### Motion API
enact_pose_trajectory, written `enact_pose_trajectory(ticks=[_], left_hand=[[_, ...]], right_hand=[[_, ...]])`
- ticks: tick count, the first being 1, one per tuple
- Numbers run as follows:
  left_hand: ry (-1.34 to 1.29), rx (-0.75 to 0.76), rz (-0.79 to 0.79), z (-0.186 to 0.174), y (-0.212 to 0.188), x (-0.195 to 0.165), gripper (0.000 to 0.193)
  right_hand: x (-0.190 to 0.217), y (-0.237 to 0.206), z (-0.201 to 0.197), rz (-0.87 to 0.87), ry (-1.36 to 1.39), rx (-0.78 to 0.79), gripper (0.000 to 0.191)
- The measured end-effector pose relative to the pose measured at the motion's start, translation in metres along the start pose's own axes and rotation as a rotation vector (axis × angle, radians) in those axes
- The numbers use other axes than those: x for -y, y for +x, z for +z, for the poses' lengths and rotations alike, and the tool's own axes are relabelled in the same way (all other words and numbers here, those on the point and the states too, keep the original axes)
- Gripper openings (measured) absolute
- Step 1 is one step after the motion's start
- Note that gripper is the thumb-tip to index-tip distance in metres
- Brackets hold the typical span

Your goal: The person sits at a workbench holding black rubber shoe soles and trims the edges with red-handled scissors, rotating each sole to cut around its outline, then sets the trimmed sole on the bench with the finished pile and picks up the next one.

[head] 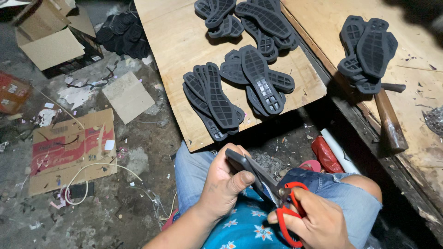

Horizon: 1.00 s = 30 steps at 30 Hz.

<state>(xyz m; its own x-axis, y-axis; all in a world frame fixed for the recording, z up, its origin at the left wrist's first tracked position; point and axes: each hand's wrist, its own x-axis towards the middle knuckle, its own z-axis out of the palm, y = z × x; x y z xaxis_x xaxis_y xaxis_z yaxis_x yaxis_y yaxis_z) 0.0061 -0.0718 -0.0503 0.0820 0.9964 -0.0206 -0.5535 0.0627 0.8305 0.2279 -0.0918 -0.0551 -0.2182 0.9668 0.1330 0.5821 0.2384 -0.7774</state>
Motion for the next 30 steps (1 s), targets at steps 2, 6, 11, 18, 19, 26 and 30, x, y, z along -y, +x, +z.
enact_pose_trajectory(ticks=[2,6,11,18,19,26,30], left_hand=[[0.099,0.010,0.060,-0.002,0.001,-0.003,0.051],[0.277,0.010,0.170,-0.005,0.001,-0.007,0.055],[0.464,-0.005,0.224,-0.012,0.001,-0.017,0.058],[0.794,0.001,0.358,-0.021,0.005,-0.039,0.066],[0.807,0.005,0.352,-0.022,0.005,-0.041,0.066],[0.883,0.069,0.372,-0.024,0.009,-0.046,0.066],[0.896,0.103,0.363,-0.025,0.011,-0.046,0.066]], right_hand=[[-0.003,0.001,-0.003,0.099,0.054,0.038,0.054],[-0.009,0.002,-0.012,0.031,0.065,0.046,0.063],[-0.018,0.001,-0.028,-0.101,-0.093,0.062,0.065],[-0.029,-0.005,-0.053,-0.171,-0.293,0.142,0.058],[-0.030,-0.007,-0.054,-0.186,-0.297,0.138,0.059],[-0.038,-0.012,-0.058,-0.260,-0.331,0.100,0.057],[-0.037,-0.015,-0.062,-0.176,-0.375,0.149,0.058]])
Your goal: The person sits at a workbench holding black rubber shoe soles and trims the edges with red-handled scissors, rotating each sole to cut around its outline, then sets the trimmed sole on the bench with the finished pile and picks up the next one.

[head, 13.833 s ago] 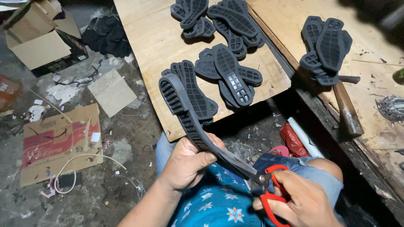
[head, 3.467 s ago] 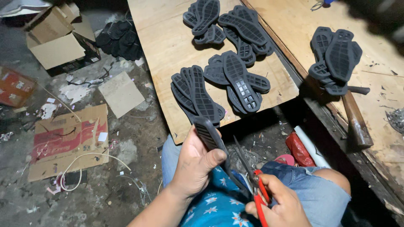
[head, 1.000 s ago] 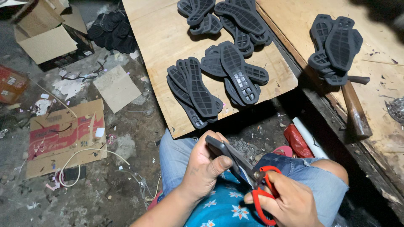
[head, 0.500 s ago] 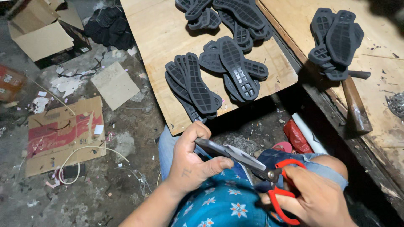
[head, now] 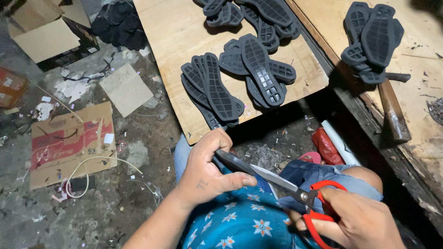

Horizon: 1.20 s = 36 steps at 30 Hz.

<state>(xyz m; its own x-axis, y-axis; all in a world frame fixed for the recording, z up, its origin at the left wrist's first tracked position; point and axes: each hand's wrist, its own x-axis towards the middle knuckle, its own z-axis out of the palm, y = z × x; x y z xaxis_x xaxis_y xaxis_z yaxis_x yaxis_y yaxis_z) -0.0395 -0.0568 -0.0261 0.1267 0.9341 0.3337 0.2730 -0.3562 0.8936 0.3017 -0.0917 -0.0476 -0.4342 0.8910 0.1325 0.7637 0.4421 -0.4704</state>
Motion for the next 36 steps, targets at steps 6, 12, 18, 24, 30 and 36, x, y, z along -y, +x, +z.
enact_pose_trajectory(ticks=[6,12,18,24,30,36], left_hand=[[-0.013,0.070,-0.005,0.004,0.001,-0.004,0.065],[0.040,0.085,-0.031,0.001,0.003,-0.005,0.066],[0.092,0.107,0.023,0.006,0.004,-0.006,0.067],[0.091,0.107,-0.022,0.005,0.001,-0.004,0.063],[-0.480,0.099,-0.145,0.007,-0.006,0.001,0.024],[-1.173,0.022,-0.296,0.017,-0.007,0.002,0.024]], right_hand=[[0.002,0.001,0.000,-0.012,0.068,-0.021,0.056],[0.001,0.002,-0.002,0.065,-0.062,0.027,0.059],[0.008,0.007,-0.005,-0.116,0.043,-0.056,0.055],[0.001,0.002,0.001,-0.015,-0.035,-0.010,0.059],[-0.005,-0.002,0.023,0.302,0.363,0.030,0.063],[0.011,0.012,0.043,0.261,0.584,0.012,0.072]])
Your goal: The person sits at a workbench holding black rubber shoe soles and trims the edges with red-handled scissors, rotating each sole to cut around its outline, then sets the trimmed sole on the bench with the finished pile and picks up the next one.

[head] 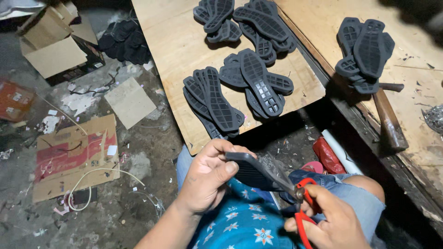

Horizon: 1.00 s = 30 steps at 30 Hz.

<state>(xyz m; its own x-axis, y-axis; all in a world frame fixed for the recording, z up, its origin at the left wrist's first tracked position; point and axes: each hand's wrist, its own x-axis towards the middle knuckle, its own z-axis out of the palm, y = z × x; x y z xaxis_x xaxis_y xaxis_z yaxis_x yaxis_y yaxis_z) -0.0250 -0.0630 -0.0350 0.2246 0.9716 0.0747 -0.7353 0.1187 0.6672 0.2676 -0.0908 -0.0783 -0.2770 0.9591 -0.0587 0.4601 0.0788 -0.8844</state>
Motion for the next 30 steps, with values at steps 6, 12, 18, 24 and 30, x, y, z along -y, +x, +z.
enact_pose_trajectory(ticks=[6,12,18,24,30], left_hand=[[-0.153,0.001,-0.006,-0.002,-0.004,0.010,0.026],[-0.141,0.021,-0.035,-0.004,-0.008,0.018,0.026],[-0.130,0.046,-0.048,-0.006,-0.009,0.017,0.025],[0.048,0.032,-0.038,-0.006,-0.010,0.008,0.022],[0.678,0.083,0.074,0.009,-0.004,-0.020,0.017]], right_hand=[[0.015,0.007,0.005,-0.215,-0.217,-0.041,0.061],[0.023,0.004,0.004,-0.216,-0.213,-0.069,0.063],[0.022,0.000,0.004,-0.104,-0.218,-0.057,0.060],[0.018,-0.001,0.003,-0.141,-0.204,-0.058,0.050],[0.016,-0.004,0.005,0.149,-0.182,-0.057,0.058]])
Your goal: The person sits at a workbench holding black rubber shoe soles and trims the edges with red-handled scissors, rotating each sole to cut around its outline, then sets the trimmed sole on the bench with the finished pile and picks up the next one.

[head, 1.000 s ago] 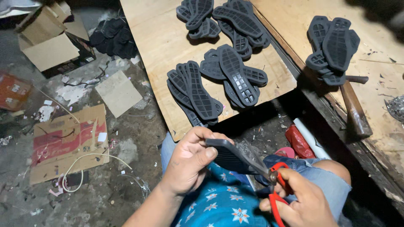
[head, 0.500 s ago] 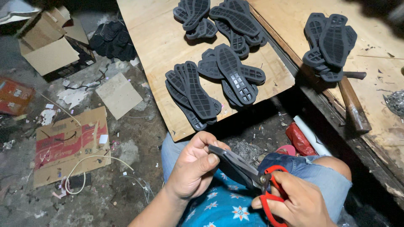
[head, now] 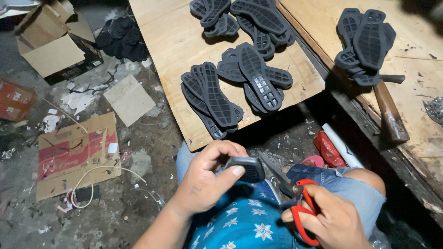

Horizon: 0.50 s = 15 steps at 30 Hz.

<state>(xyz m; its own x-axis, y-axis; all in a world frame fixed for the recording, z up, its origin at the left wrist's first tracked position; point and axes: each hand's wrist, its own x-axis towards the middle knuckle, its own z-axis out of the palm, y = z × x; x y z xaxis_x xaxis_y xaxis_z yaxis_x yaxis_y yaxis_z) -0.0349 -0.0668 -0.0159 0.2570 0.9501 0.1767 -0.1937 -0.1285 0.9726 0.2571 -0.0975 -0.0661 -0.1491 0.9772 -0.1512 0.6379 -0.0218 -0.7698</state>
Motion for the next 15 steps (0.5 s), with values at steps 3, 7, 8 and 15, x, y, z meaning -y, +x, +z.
enact_pose_trajectory(ticks=[3,7,8,15], left_hand=[[0.779,0.073,-0.286,-0.005,0.005,-0.011,0.015],[-0.120,-0.448,-0.134,-0.013,0.012,-0.011,0.015],[-0.376,-0.563,-0.022,-0.022,0.013,-0.012,0.016],[-0.862,-0.348,-0.145,-0.024,0.001,0.008,0.038]], right_hand=[[-0.014,-0.002,0.003,0.199,0.241,0.064,0.051],[-0.052,-0.005,0.012,0.172,0.387,0.102,0.055],[-0.062,-0.006,0.014,0.133,0.451,0.100,0.051],[-0.084,-0.003,0.032,0.141,0.657,0.131,0.050]])
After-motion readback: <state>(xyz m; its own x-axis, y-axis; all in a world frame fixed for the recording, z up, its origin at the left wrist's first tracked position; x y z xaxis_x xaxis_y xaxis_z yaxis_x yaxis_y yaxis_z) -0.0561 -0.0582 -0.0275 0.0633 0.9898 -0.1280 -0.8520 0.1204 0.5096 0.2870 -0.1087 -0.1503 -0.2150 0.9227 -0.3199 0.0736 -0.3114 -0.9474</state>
